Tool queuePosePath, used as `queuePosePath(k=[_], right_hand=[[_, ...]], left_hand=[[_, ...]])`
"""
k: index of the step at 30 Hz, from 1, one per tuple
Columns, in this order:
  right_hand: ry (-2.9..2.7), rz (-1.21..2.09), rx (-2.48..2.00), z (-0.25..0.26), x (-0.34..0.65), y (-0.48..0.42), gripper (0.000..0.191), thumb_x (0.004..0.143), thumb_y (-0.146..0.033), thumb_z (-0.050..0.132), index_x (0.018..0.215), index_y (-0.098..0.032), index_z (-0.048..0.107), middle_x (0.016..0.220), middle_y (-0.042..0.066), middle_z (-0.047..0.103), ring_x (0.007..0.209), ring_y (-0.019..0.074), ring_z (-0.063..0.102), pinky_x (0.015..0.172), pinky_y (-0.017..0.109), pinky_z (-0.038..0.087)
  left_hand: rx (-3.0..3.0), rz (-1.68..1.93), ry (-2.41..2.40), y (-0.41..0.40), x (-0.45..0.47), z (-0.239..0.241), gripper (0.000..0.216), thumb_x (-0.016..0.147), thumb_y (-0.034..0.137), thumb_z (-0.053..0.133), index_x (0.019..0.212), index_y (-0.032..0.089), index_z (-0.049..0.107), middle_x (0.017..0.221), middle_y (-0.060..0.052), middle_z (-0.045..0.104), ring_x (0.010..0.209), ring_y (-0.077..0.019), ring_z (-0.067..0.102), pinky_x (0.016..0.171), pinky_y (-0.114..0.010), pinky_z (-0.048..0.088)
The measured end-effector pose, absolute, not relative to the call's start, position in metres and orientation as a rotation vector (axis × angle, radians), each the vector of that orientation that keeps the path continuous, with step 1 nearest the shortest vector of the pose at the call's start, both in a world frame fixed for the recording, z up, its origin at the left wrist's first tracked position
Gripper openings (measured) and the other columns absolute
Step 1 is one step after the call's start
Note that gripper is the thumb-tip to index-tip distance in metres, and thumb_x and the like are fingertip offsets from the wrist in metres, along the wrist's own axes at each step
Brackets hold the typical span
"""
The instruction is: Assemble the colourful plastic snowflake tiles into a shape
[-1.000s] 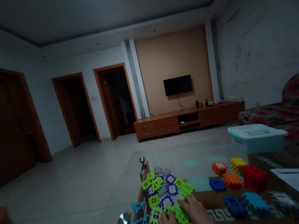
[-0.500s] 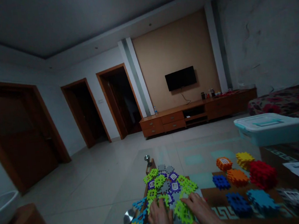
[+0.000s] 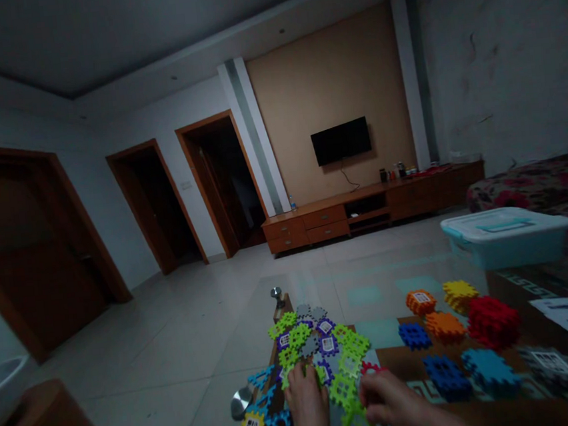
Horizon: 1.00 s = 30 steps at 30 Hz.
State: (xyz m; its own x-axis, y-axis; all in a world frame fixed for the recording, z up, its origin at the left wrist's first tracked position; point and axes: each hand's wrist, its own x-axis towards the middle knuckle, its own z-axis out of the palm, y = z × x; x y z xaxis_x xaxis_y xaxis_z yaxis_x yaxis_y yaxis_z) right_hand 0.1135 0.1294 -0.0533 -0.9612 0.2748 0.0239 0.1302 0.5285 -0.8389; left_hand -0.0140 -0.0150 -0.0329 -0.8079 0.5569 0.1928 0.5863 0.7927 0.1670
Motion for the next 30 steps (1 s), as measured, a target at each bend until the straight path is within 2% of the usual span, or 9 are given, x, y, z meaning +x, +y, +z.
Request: queuePosePath(k=[4, 7, 10, 14, 17, 20, 23, 27, 30], right_hand=[[-2.686, 1.211, -0.311, -0.046, 0.114, 0.128, 0.019, 0.07, -0.01, 0.061, 0.083, -0.02, 0.07, 0.089, 0.004, 0.072, 0.088, 0.0205, 0.064, 0.074, 0.026, 0.043], [-2.71, 0.985, -0.336, -0.046, 0.107, 0.125, 0.023, 0.076, -0.013, 0.062, 0.095, -0.021, 0.071, 0.106, 0.008, 0.07, 0.104, 0.0234, 0.061, 0.087, 0.029, 0.042], [-2.756, 0.867, -0.429, -0.042, 0.096, 0.117, 0.027, 0.079, -0.017, 0.063, 0.105, -0.021, 0.07, 0.114, 0.01, 0.067, 0.111, 0.0263, 0.059, 0.093, 0.032, 0.041], [-2.872, 0.697, -0.614, -0.022, 0.085, 0.101, 0.033, 0.073, -0.025, 0.074, 0.105, -0.017, 0.072, 0.117, 0.016, 0.065, 0.114, 0.0349, 0.056, 0.096, 0.041, 0.041], [-2.931, 0.656, -0.662, -0.008, 0.082, 0.096, 0.037, 0.07, -0.028, 0.079, 0.105, -0.015, 0.072, 0.119, 0.019, 0.065, 0.116, 0.0377, 0.055, 0.097, 0.044, 0.04], [-2.941, 0.69, -0.659, -0.006, 0.081, 0.099, 0.039, 0.069, -0.026, 0.079, 0.106, -0.015, 0.072, 0.119, 0.018, 0.066, 0.116, 0.0368, 0.056, 0.097, 0.042, 0.041], [-2.932, 0.712, -0.665, -0.01, 0.081, 0.104, 0.038, 0.069, -0.023, 0.077, 0.106, -0.016, 0.07, 0.116, 0.016, 0.068, 0.111, 0.0341, 0.059, 0.093, 0.039, 0.042], [-2.896, 0.7, -0.678, -0.015, 0.082, 0.106, 0.034, 0.072, -0.014, 0.07, 0.107, -0.017, 0.068, 0.119, 0.014, 0.066, 0.113, 0.0309, 0.058, 0.093, 0.037, 0.041], [-2.869, 0.699, -0.679, -0.017, 0.083, 0.103, 0.035, 0.076, -0.018, 0.07, 0.111, -0.017, 0.067, 0.121, 0.016, 0.065, 0.116, 0.0325, 0.056, 0.096, 0.04, 0.04]], left_hand=[[-1.025, -0.422, -2.865, -0.015, -0.01, -0.025, 0.034, 0.078, 0.008, 0.052, 0.109, 0.018, 0.064, 0.129, -0.01, 0.056, 0.126, -0.0249, 0.047, 0.103, -0.032, 0.036], [-1.054, -0.46, -2.94, -0.013, -0.008, -0.015, 0.032, 0.075, 0.004, 0.053, 0.103, 0.014, 0.064, 0.123, -0.011, 0.057, 0.123, -0.0237, 0.05, 0.103, -0.028, 0.037], [-1.058, -0.47, -2.977, -0.011, -0.007, -0.011, 0.033, 0.073, 0.002, 0.052, 0.101, 0.014, 0.064, 0.124, -0.01, 0.057, 0.124, -0.0224, 0.05, 0.106, -0.027, 0.036], [-1.077, -0.498, -2.971, -0.01, -0.008, -0.015, 0.038, 0.071, -0.001, 0.049, 0.102, 0.013, 0.063, 0.129, -0.013, 0.056, 0.129, -0.0235, 0.047, 0.109, -0.028, 0.034], [-1.077, -0.619, -2.947, -0.009, -0.013, -0.018, 0.041, 0.069, -0.002, 0.047, 0.105, 0.012, 0.063, 0.127, -0.015, 0.06, 0.126, -0.0258, 0.051, 0.108, -0.032, 0.036], [-1.084, -0.761, -2.918, -0.008, -0.021, -0.02, 0.039, 0.075, 0.003, 0.044, 0.108, 0.013, 0.062, 0.116, -0.013, 0.068, 0.113, -0.0254, 0.06, 0.102, -0.033, 0.042], [-1.092, -1.011, -2.838, -0.01, -0.027, -0.023, 0.034, 0.079, 0.008, 0.041, 0.105, 0.019, 0.061, 0.103, -0.006, 0.072, 0.097, -0.0218, 0.065, 0.087, -0.028, 0.048], [-0.986, -1.157, -2.765, -0.015, -0.03, -0.03, 0.022, 0.084, 0.012, 0.037, 0.092, 0.021, 0.055, 0.078, -0.002, 0.069, 0.076, -0.0187, 0.065, 0.07, -0.026, 0.046], [-0.892, -1.187, -2.719, -0.019, -0.03, -0.031, 0.02, 0.086, 0.012, 0.033, 0.089, 0.024, 0.049, 0.071, 0.0, 0.065, 0.07, -0.0178, 0.064, 0.066, -0.026, 0.042]])
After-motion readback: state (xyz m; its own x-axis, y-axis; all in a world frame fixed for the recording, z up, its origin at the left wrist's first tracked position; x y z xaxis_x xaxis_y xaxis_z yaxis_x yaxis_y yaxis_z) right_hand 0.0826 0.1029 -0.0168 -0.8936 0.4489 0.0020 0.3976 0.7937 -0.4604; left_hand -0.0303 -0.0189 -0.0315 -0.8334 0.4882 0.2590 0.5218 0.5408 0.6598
